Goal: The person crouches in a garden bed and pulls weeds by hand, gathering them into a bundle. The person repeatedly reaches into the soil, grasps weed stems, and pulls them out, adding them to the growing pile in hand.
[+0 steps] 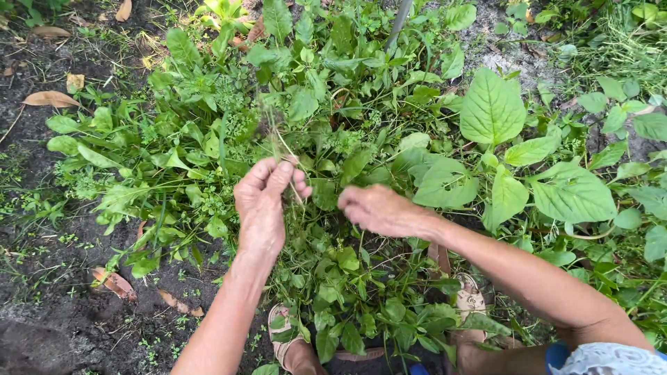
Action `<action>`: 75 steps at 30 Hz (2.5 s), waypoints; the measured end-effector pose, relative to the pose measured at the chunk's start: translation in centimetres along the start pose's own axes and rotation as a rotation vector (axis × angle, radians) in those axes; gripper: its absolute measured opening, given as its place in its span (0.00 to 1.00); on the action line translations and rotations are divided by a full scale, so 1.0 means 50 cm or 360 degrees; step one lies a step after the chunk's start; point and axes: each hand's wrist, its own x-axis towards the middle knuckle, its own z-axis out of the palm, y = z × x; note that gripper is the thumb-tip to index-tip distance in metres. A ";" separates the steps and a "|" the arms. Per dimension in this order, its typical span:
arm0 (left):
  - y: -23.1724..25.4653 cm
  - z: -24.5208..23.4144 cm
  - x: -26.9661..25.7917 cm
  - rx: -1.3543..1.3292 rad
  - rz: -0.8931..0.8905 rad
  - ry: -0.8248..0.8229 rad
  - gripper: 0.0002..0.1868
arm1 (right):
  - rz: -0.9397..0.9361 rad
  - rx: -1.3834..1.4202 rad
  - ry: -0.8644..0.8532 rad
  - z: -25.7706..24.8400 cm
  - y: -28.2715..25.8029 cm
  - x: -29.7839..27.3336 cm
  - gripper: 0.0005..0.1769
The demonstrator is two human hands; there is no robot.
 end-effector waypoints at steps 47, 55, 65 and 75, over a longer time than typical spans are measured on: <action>-0.081 0.022 -0.002 0.0229 -0.0265 -0.0180 0.07 | 0.0494 -0.0973 0.0593 0.066 0.414 0.142 0.09; -0.143 -0.002 -0.022 0.0558 -0.0456 -0.0338 0.08 | 0.0503 -0.1162 0.0137 -0.006 0.064 0.005 0.07; -0.116 0.006 -0.034 0.0553 -0.0541 -0.0277 0.10 | -0.0025 -0.0787 0.0199 0.015 -0.139 -0.131 0.14; -0.050 -0.009 -0.009 -0.0049 -0.0434 -0.0253 0.09 | -0.0362 -0.0715 0.0185 0.030 -0.215 -0.148 0.12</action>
